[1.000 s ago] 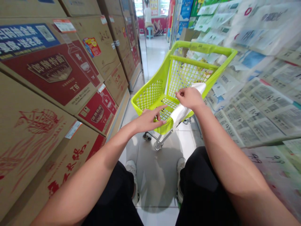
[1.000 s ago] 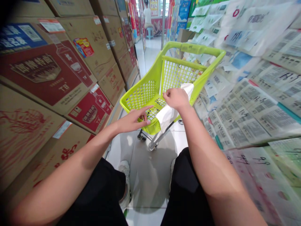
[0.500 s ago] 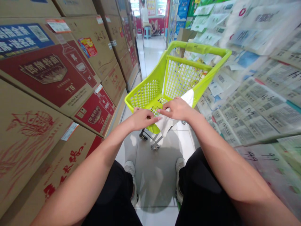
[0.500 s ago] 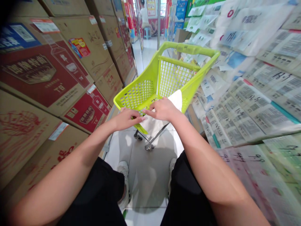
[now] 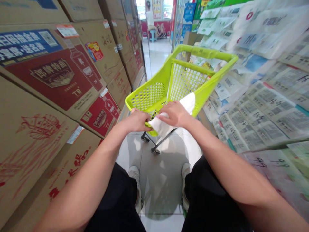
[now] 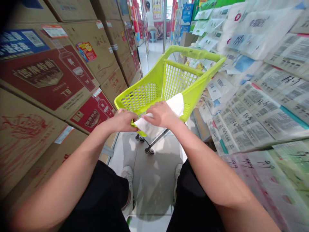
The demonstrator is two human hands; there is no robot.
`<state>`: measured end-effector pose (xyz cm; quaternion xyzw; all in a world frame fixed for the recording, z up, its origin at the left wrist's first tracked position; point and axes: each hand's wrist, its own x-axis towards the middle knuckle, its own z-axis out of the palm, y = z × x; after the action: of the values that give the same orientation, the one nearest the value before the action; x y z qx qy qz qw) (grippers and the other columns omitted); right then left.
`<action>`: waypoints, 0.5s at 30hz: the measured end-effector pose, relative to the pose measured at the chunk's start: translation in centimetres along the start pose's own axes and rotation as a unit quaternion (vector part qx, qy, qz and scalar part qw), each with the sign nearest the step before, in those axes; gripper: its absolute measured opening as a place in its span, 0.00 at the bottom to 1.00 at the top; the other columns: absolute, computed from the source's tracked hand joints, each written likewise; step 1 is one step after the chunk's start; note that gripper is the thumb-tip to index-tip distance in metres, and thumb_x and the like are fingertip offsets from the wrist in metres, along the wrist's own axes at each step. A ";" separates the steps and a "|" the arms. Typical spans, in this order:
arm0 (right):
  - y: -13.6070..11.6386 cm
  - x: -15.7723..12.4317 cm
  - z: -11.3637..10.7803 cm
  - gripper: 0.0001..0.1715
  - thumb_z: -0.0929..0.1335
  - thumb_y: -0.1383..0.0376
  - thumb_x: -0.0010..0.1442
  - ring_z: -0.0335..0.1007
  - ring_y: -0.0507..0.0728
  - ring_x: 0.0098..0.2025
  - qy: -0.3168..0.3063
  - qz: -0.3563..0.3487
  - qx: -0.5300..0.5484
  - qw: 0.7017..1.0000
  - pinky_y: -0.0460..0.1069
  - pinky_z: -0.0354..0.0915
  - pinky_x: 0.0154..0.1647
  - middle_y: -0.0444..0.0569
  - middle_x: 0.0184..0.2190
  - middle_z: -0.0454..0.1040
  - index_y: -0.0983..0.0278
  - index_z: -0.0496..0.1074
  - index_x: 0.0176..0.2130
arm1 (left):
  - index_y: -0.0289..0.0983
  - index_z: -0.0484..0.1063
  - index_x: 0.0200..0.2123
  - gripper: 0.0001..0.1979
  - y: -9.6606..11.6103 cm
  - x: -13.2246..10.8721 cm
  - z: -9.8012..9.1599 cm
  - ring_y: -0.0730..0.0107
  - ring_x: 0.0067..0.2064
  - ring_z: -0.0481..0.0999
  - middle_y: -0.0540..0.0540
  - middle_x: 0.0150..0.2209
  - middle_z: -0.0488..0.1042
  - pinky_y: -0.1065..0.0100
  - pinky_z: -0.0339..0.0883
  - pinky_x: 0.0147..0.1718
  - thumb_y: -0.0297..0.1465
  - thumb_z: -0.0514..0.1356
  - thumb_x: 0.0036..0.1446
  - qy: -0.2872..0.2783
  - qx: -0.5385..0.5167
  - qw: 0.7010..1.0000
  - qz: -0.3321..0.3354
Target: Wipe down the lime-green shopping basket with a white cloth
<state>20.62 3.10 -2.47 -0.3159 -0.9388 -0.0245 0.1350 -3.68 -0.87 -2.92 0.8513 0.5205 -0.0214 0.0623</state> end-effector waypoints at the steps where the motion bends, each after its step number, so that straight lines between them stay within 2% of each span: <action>1: -1.5 0.3 0.3 0.32 0.58 0.44 0.77 0.72 0.65 0.50 -0.004 -0.026 0.005 1.000 0.58 0.52 0.49 0.52 0.45 0.84 0.59 0.82 0.47 | 0.38 0.79 0.35 0.16 -0.4 0.0 0.1 0.54 0.41 0.78 0.40 0.38 0.83 0.58 0.57 0.44 0.46 0.64 0.58 -0.003 -0.004 1.000 0.002; 3: -2.8 0.9 0.6 0.33 0.58 0.44 0.77 0.72 0.65 0.50 -0.010 -0.042 -0.001 0.999 0.58 0.52 0.49 0.53 0.46 0.84 0.60 0.81 0.48 | 0.38 0.81 0.35 0.13 -1.1 -0.1 0.0 0.55 0.40 0.79 0.39 0.38 0.84 0.60 0.59 0.41 0.42 0.64 0.58 -0.008 -0.017 1.000 0.003; 4: -2.4 1.0 0.5 0.33 0.57 0.44 0.77 0.72 0.65 0.50 -0.013 -0.029 -0.010 0.999 0.58 0.53 0.48 0.54 0.45 0.84 0.61 0.81 0.47 | 0.38 0.81 0.36 0.13 -1.4 -0.2 0.0 0.56 0.39 0.79 0.40 0.37 0.84 0.61 0.59 0.40 0.41 0.64 0.57 -0.009 -0.025 1.000 0.002; 6: 0.3 0.9 0.0 0.35 0.57 0.45 0.77 0.72 0.66 0.48 -0.016 0.034 -0.034 0.999 0.58 0.53 0.48 0.56 0.43 0.84 0.63 0.82 0.43 | 0.38 0.82 0.38 0.14 -1.7 -0.3 -0.2 0.58 0.38 0.78 0.43 0.36 0.83 0.62 0.60 0.40 0.42 0.67 0.54 -0.008 -0.036 0.999 -0.005; 8: 4.2 0.4 -0.7 0.37 0.55 0.48 0.78 0.72 0.68 0.47 0.003 0.133 -0.067 0.989 0.59 0.54 0.48 0.59 0.41 0.83 0.64 0.83 0.41 | 0.38 0.81 0.38 0.17 -1.5 -0.3 -0.5 0.59 0.37 0.77 0.45 0.34 0.82 0.63 0.59 0.39 0.46 0.69 0.53 -0.013 -0.029 0.999 -0.011; 10: 7.2 0.0 -1.2 0.34 0.55 0.52 0.77 0.70 0.70 0.51 0.039 0.192 -0.094 0.976 0.61 0.55 0.51 0.60 0.45 0.82 0.65 0.83 0.43 | 0.38 0.80 0.36 0.18 -0.8 -0.1 -0.7 0.59 0.37 0.77 0.45 0.33 0.81 0.62 0.58 0.38 0.47 0.69 0.54 -0.023 -0.004 1.000 -0.020; 11: 7.8 -0.1 -1.3 0.34 0.55 0.53 0.77 0.68 0.71 0.54 0.055 0.210 -0.104 0.971 0.62 0.55 0.53 0.61 0.48 0.82 0.65 0.83 0.44 | 0.38 0.80 0.36 0.18 -0.4 0.0 -0.8 0.59 0.37 0.78 0.45 0.34 0.81 0.62 0.58 0.38 0.47 0.68 0.55 -0.027 0.010 0.999 -0.026; 13: 6.6 -0.1 -0.9 0.33 0.56 0.52 0.77 0.66 0.72 0.57 0.065 0.200 -0.103 0.972 0.63 0.54 0.55 0.61 0.52 0.80 0.65 0.83 0.47 | 0.38 0.80 0.36 0.17 0.4 0.3 -1.0 0.57 0.39 0.79 0.44 0.35 0.82 0.61 0.59 0.38 0.47 0.68 0.55 -0.032 0.030 0.998 -0.043; 15: 3.0 0.3 0.0 0.33 0.57 0.48 0.77 0.66 0.71 0.55 0.044 0.133 -0.079 0.987 0.62 0.55 0.54 0.59 0.51 0.80 0.63 0.82 0.49 | 0.38 0.81 0.37 0.16 0.8 0.5 -1.1 0.54 0.41 0.80 0.42 0.36 0.83 0.60 0.61 0.39 0.46 0.67 0.56 -0.032 0.034 0.998 -0.050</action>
<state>22.16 5.69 -2.50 -0.4463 -0.8768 -0.0940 0.1527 -2.71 -0.65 -1.85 0.8247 0.5591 -0.0697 0.0491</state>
